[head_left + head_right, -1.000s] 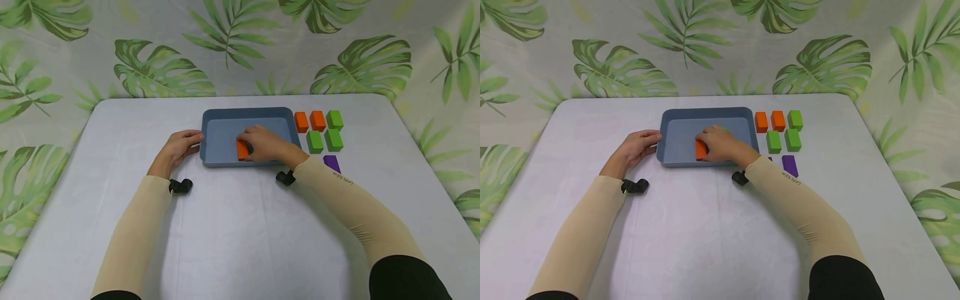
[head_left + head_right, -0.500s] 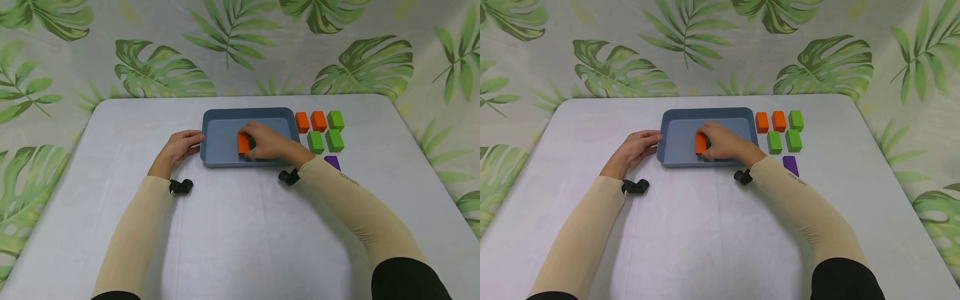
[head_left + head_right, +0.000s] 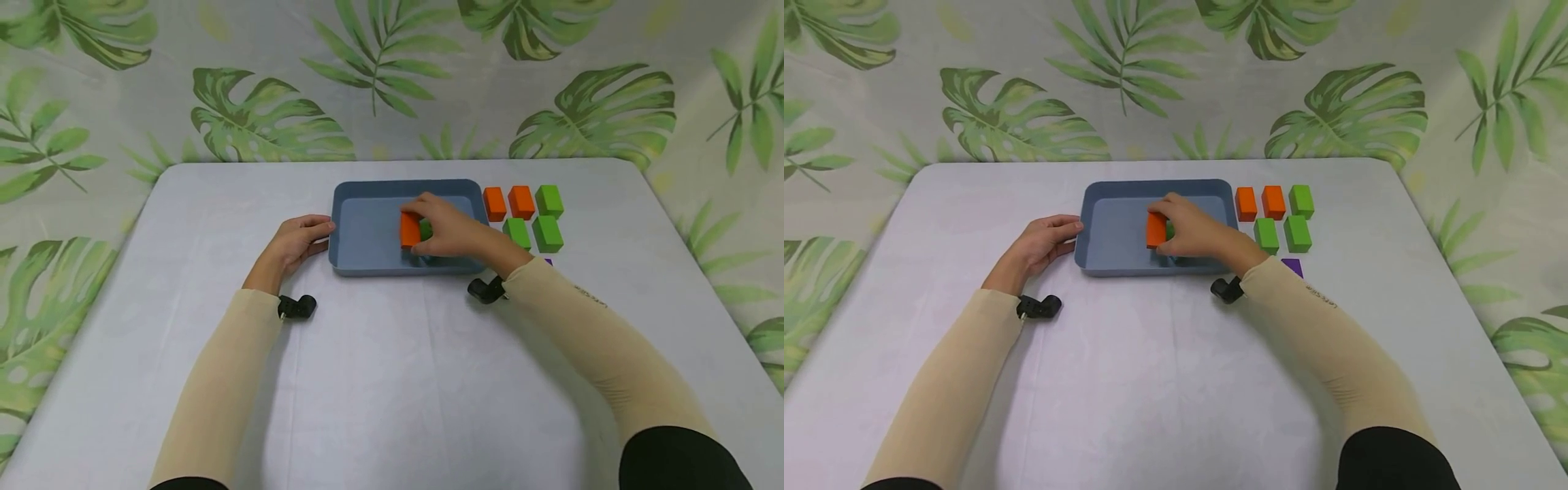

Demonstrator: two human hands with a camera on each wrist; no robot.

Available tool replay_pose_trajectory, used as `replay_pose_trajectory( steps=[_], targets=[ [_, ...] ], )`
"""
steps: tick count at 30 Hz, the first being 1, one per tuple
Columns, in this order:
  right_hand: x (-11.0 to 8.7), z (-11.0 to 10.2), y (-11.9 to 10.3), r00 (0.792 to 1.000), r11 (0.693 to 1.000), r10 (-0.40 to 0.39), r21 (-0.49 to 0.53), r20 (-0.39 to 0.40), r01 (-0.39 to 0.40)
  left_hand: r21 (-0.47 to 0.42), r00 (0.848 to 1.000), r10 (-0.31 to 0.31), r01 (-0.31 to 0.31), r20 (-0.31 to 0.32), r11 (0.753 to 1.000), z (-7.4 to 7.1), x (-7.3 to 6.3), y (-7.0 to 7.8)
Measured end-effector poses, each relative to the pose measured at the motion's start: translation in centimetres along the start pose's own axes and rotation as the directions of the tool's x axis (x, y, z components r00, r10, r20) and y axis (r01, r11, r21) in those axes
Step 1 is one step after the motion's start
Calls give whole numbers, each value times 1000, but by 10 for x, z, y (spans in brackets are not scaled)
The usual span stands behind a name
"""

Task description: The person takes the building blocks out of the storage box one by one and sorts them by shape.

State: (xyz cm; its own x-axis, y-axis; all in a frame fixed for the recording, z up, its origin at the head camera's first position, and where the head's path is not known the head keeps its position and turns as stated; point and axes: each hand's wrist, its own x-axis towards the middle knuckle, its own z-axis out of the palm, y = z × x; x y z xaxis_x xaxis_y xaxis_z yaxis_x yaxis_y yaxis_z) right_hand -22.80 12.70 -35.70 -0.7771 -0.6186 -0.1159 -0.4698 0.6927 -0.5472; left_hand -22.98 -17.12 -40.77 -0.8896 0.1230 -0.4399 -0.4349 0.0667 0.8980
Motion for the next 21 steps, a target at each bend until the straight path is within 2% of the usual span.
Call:
replay_pose_trajectory(
  steps=[8, 13, 17, 21],
  targets=[
    [-22, -18, 11, 997, 999, 38, 2, -65, -37, -10, 1000, 11, -11, -5, 1000, 1, 1, 1],
    [-30, -22, 20, 994, 998, 43, 44, -98, -38, 2, 1000, -2, 2, -4, 1000, 1, 1, -1],
    [-37, -27, 22, 993, 996, 55, 74, -108, -47, 1, 1000, -5, 5, -4, 1000, 2, 0, 0],
    [-45, -35, 19, 990, 997, 59, 52, -130, -53, -3, 1000, -6, 6, -8, 1000, 2, -1, 0]
  ],
)
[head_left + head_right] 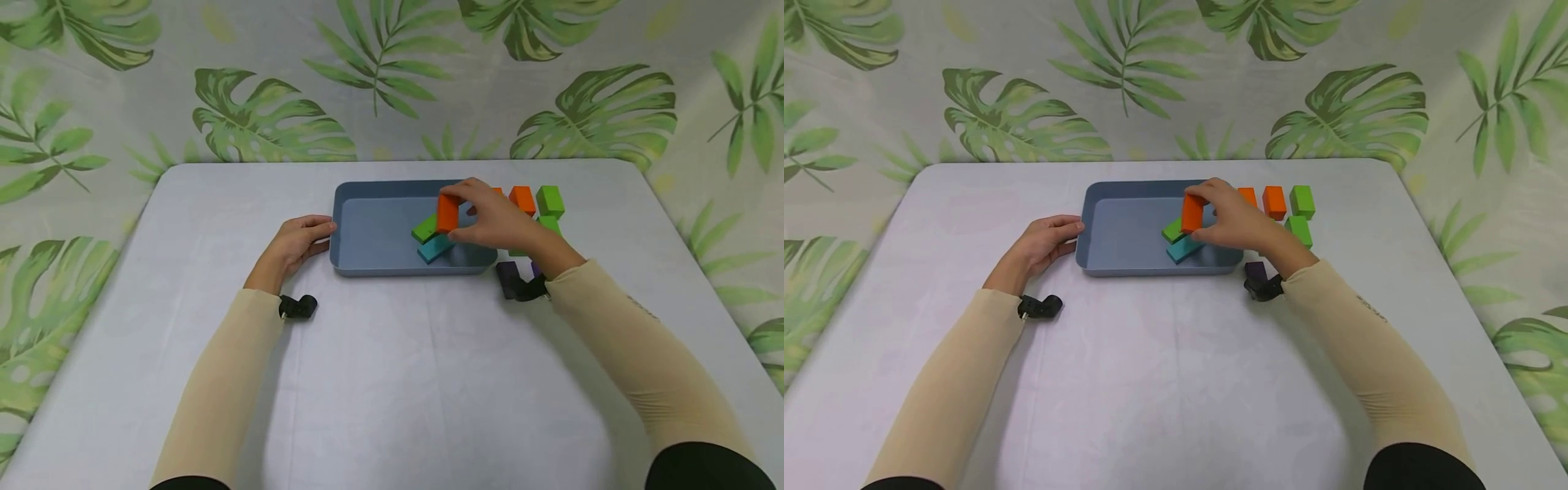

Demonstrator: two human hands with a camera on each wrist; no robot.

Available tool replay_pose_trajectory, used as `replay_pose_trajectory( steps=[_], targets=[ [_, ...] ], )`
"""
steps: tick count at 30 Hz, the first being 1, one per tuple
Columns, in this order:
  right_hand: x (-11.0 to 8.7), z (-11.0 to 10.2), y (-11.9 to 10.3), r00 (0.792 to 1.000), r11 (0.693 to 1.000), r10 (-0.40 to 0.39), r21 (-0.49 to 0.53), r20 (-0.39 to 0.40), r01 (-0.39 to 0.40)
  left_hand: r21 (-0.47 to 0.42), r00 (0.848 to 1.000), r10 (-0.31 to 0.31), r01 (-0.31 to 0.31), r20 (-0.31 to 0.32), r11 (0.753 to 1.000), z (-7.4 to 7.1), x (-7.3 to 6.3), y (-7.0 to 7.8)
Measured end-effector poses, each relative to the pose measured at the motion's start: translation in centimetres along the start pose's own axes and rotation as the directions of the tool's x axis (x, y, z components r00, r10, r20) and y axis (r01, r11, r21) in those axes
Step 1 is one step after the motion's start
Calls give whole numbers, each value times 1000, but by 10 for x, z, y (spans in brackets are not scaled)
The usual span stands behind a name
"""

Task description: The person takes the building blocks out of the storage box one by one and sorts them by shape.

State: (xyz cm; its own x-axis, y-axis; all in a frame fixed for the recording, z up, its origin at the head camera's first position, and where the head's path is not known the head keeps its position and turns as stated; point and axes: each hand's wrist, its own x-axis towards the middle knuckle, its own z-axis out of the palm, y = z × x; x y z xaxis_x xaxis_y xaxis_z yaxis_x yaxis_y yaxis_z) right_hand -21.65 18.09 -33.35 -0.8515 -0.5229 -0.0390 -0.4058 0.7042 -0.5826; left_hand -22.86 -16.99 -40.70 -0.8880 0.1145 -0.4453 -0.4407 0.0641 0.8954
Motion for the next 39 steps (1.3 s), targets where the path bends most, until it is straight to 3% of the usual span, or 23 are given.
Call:
replay_pose_trajectory(
  steps=[17, 32, 39],
  targets=[
    [-45, -30, 21, 994, 999, 32, 30, -105, -29, -3, 1000, 4, -4, 14, 1000, 2, 2, -3],
    [-80, -45, 51, 977, 996, 89, 25, -196, -85, 3, 1000, -2, 1, 14, 1000, -1, 0, -2],
    [-98, -51, 71, 956, 992, 124, 28, -265, -122, 5, 1000, 12, -12, 13, 1000, -2, 0, -2]
  ],
)
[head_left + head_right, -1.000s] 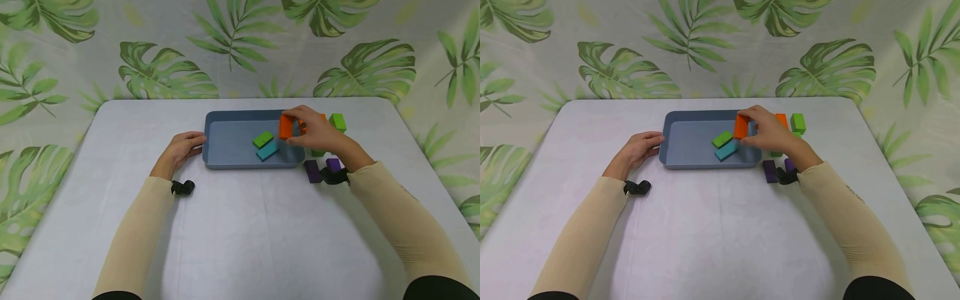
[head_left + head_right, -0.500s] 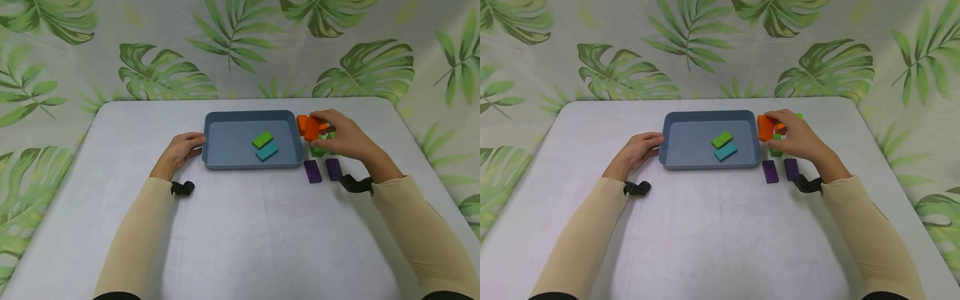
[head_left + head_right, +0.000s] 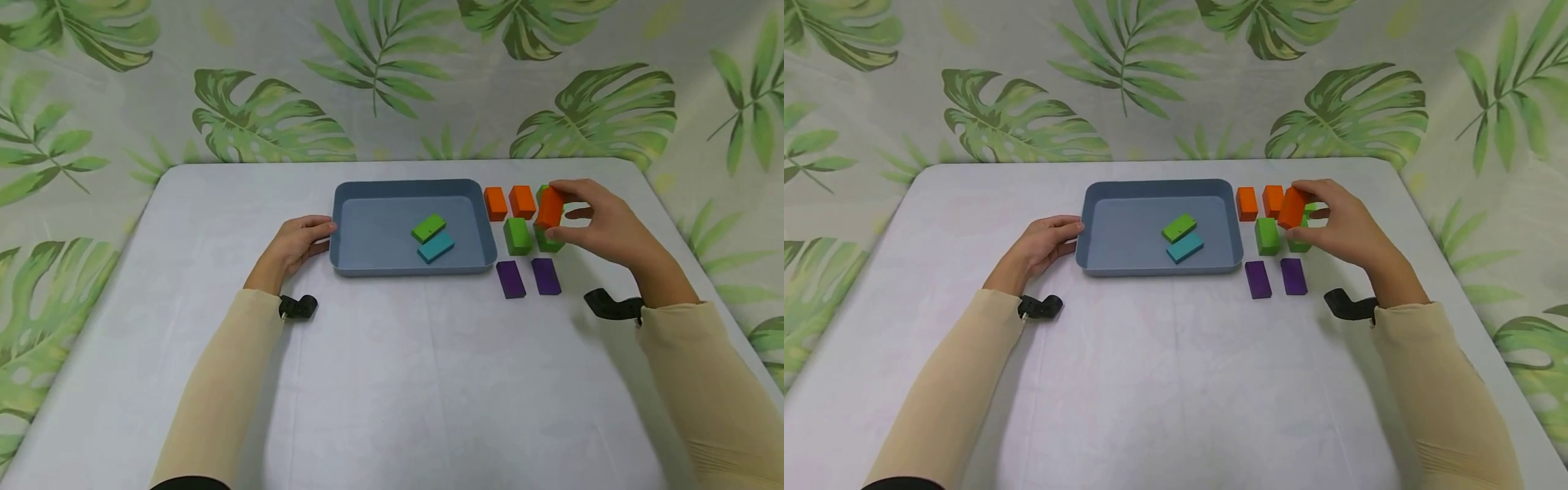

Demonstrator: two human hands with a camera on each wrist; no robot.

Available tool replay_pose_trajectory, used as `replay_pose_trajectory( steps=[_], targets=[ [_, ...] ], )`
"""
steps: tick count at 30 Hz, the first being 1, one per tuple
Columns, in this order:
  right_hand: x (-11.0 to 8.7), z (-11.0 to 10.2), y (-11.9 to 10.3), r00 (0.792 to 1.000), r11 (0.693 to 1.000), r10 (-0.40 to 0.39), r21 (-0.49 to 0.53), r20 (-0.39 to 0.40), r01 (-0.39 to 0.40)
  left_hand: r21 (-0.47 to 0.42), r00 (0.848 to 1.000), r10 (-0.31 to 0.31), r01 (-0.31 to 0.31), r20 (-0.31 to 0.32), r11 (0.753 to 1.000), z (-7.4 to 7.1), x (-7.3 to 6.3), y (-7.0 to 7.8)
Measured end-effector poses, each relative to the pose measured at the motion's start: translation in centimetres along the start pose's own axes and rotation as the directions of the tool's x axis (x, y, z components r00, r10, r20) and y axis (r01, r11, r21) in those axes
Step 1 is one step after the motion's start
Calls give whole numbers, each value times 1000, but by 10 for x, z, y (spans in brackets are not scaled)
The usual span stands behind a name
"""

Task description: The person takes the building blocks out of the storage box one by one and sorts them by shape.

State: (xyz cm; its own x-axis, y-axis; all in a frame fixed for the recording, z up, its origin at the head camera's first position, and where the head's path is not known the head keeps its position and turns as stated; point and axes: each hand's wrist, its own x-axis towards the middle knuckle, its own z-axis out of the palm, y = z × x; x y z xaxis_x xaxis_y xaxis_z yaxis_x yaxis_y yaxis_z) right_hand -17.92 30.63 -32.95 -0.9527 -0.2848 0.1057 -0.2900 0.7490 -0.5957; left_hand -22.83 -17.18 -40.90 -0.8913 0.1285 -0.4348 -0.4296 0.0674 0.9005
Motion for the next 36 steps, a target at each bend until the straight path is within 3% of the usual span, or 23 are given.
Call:
replay_pose_trajectory(
  steps=[10, 21, 36],
  targets=[
    [-23, -20, 38, 991, 992, 127, -16, -42, -128, 5, 1000, 7, -7, -2, 1000, 1, 0, 2],
    [-37, -19, 64, 970, 971, 237, -30, 48, -236, 20, 1000, -1, 1, 6, 1000, 1, 0, 1],
    [-44, 6, 80, 965, 981, 185, -88, 187, -171, 7, 1000, -2, 2, 9, 1000, 0, -1, 2]
  ],
)
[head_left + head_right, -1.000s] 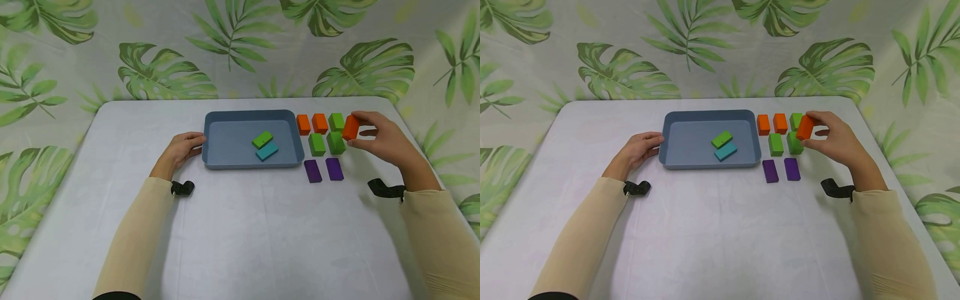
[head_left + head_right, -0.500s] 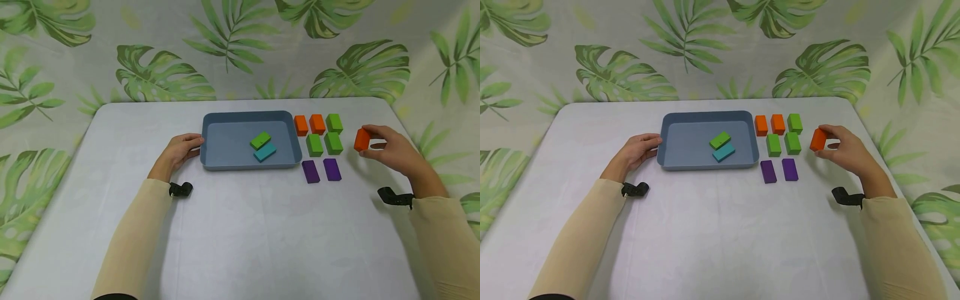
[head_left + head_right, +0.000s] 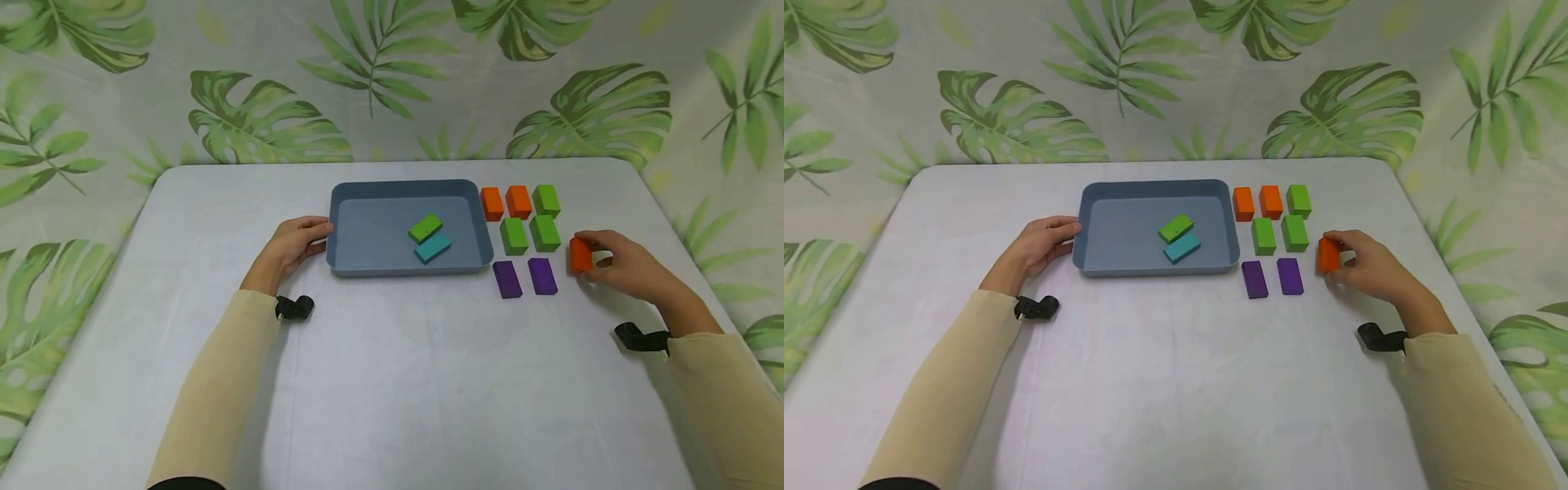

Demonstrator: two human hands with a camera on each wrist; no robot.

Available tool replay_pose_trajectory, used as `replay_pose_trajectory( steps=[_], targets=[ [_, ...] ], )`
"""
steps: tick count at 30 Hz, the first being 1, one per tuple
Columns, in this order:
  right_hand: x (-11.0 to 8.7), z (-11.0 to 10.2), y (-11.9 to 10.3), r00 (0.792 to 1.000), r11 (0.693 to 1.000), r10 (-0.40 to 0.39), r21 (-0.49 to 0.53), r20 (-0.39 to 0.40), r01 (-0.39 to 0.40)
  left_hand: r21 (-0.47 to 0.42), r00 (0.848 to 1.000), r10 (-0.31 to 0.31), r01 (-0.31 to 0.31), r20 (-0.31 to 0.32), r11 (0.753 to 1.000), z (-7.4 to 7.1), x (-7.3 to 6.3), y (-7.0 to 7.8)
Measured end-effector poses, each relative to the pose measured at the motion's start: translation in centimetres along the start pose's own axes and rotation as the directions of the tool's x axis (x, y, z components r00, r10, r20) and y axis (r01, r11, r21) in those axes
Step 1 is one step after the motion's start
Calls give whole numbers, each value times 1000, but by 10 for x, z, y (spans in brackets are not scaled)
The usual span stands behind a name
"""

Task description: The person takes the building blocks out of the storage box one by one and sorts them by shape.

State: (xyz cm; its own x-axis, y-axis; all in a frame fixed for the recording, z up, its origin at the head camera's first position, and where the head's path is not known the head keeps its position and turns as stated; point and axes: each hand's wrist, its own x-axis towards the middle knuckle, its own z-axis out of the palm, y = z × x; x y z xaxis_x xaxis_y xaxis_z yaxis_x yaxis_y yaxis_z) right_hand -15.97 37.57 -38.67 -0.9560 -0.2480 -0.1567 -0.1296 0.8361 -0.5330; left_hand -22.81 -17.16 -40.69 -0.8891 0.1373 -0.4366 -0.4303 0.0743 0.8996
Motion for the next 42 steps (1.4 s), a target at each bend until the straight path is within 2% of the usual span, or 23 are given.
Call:
replay_pose_trajectory(
  steps=[3, 7, 14, 21, 32, 37, 42],
  targets=[
    [-1, 3, -1, 1000, 1000, 15, -16, 21, -15, 0, 1000, 4, -4, 4, 1000, -1, 1, 0],
    [-4, 6, -3, 1000, 1000, -7, -20, 25, 8, 4, 1000, 1, -1, 2, 1000, -2, 0, 0],
    [-8, 11, -3, 996, 996, -89, -26, 28, 90, 4, 1000, -4, 4, -9, 1000, -2, 2, 0],
    [-8, 11, -3, 985, 978, -172, -120, 7, 172, 11, 1000, -6, 6, -10, 1000, -4, 1, -1],
    [-8, 13, -5, 989, 980, -145, -129, 37, 149, 1, 1000, 1, -1, -10, 1000, -1, 1, 1],
    [-15, -5, -11, 993, 995, -69, -67, 94, 75, -1, 1000, 9, -9, 10, 1000, 2, 2, 2],
    [-19, -29, -26, 993, 989, -110, -91, 39, 113, 3, 1000, -1, 1, 5, 1000, 2, 1, 1]
  ],
)
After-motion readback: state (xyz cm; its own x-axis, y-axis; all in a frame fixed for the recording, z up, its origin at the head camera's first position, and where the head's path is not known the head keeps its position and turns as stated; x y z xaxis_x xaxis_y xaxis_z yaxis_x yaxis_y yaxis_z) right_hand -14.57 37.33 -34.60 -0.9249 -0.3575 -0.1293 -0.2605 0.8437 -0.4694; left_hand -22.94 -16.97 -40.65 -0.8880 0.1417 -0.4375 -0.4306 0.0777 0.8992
